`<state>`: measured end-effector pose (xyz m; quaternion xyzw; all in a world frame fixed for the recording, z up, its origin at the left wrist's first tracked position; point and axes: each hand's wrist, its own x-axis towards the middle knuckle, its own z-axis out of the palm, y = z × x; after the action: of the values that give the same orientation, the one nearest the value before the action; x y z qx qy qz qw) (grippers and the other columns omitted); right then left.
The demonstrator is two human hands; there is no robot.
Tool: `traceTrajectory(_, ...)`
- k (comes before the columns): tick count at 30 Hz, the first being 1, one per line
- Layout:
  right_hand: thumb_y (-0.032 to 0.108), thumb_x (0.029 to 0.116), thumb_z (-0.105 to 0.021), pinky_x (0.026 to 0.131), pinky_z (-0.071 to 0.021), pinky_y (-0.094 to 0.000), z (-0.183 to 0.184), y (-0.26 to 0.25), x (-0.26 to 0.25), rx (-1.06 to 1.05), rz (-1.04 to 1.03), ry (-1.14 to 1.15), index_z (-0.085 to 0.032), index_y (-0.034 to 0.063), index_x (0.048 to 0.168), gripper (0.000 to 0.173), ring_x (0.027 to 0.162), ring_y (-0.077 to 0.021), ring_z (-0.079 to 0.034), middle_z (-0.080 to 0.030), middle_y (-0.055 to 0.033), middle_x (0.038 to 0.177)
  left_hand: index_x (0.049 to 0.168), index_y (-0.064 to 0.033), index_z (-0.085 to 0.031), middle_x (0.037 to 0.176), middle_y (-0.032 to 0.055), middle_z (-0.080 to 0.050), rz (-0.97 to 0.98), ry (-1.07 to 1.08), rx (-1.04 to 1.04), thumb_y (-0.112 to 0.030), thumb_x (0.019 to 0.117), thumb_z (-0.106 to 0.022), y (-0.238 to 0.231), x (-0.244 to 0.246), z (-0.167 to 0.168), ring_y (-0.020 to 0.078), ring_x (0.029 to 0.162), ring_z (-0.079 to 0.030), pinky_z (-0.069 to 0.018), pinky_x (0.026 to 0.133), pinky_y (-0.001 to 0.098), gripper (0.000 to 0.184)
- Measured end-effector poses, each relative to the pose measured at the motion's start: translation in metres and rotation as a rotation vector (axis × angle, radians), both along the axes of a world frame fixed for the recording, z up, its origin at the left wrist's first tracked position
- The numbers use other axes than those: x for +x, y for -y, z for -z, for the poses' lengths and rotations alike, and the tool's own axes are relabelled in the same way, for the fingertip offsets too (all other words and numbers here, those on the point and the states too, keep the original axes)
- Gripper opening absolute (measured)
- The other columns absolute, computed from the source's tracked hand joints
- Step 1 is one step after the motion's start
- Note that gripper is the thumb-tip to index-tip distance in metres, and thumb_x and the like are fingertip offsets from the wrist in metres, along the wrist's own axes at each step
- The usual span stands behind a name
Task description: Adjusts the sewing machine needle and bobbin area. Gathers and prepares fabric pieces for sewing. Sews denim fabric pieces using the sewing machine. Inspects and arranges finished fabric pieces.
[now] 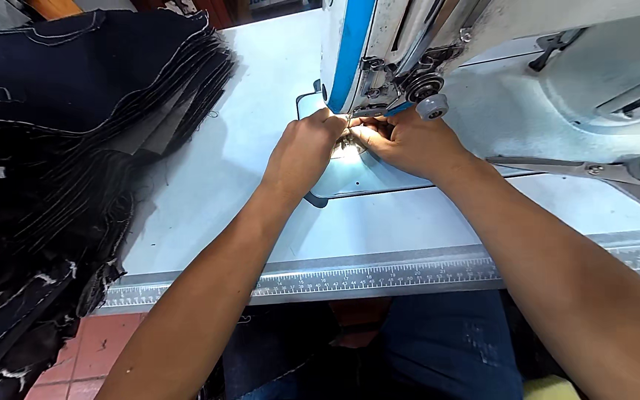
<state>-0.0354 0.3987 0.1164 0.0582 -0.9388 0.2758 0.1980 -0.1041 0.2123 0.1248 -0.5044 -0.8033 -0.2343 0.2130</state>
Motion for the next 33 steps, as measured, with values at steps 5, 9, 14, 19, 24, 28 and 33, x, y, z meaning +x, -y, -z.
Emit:
traceTrajectory(5, 0.019, 0.0953, -0.062, 0.079, -0.0526, -0.0503, -0.006, 0.002, 0.003, -0.099, 0.073, -0.012, -0.070, -0.0015, 0.100, 0.023, 0.088, -0.0289, -0.068, -0.069, -0.0173, 0.090, 0.101, 0.0033, -0.072, 0.113, 0.0209, -0.066, 0.020, 0.214, -0.015, -0.021, 0.0944, -0.072, 0.010, -0.007, -0.008, 0.0318, 0.107, -0.066, -0.0552, 0.095, 0.0427, 0.025)
traceTrajectory(9, 0.008, 0.1072, -0.038, 0.067, -0.0594, -0.0227, -0.018, -0.017, 0.002, -1.070, 0.110, -0.145, -0.058, 0.0110, 0.107, 0.020, 0.072, -0.0027, -0.066, -0.067, 0.0061, 0.085, 0.104, -0.0033, -0.071, 0.122, 0.0187, -0.060, -0.012, 0.196, 0.077, -0.021, 0.0900, -0.065, 0.032, -0.016, -0.013, 0.0365, 0.116, -0.056, -0.0473, 0.096, 0.0548, 0.023)
traceTrajectory(14, 0.022, 0.1008, -0.065, 0.074, -0.0548, -0.0537, -0.028, -0.024, 0.029, -0.221, 0.171, 0.263, -0.071, -0.0030, 0.112, 0.028, 0.073, -0.0319, -0.066, -0.068, -0.0168, 0.078, 0.075, -0.0089, -0.071, 0.079, 0.0038, -0.067, 0.127, 0.039, 0.047, -0.036, 0.0893, -0.070, 0.048, -0.007, 0.005, 0.0183, 0.076, -0.067, -0.0579, 0.068, 0.0403, 0.031)
traceTrajectory(19, 0.040, 0.0962, -0.067, 0.067, -0.0484, -0.0428, -0.011, -0.011, 0.031, 0.002, -0.197, 0.242, -0.081, 0.0136, 0.101, 0.030, 0.061, -0.0174, -0.056, -0.063, -0.0031, 0.065, 0.131, -0.0231, -0.071, 0.085, 0.0063, -0.074, 0.097, 0.173, -0.231, -0.055, 0.1002, -0.054, 0.036, 0.019, 0.002, 0.0235, 0.075, -0.070, -0.0551, 0.069, 0.0460, 0.048)
traceTrajectory(24, 0.021, 0.0964, -0.068, 0.075, -0.0520, -0.0631, -0.024, 0.000, 0.019, 0.149, 0.343, 0.230, -0.072, -0.0031, 0.092, 0.025, 0.090, -0.0455, -0.070, -0.071, -0.0247, 0.088, 0.128, -0.0194, -0.073, 0.092, 0.0066, -0.075, 0.063, 0.110, -0.205, -0.048, 0.1053, -0.048, 0.035, 0.021, 0.006, 0.0231, 0.080, -0.072, -0.0567, 0.070, 0.0430, 0.044)
traceTrajectory(28, 0.014, 0.0902, -0.074, 0.078, -0.0526, -0.0668, -0.014, 0.001, 0.021, 0.166, 0.429, 0.036, -0.072, -0.0080, 0.099, 0.023, 0.097, -0.0506, -0.068, -0.069, -0.0321, 0.104, 0.119, -0.0079, -0.073, 0.096, 0.0121, -0.075, 0.143, 0.041, -0.371, -0.019, 0.1043, -0.053, 0.043, 0.052, -0.009, 0.0295, 0.090, -0.074, -0.0591, 0.081, 0.0488, 0.027)
traceTrajectory(33, 0.026, 0.0878, -0.064, 0.083, -0.0421, -0.0778, 0.010, -0.017, 0.020, 0.186, 0.272, -0.359, -0.072, -0.0105, 0.101, 0.039, 0.109, -0.0640, -0.058, -0.062, -0.0408, 0.112, 0.109, -0.0068, -0.077, 0.106, 0.0138, -0.075, -0.081, 0.091, -0.685, -0.012, 0.0971, -0.065, 0.111, 0.059, -0.188, 0.0326, 0.099, -0.072, -0.0566, 0.083, 0.0555, 0.017)
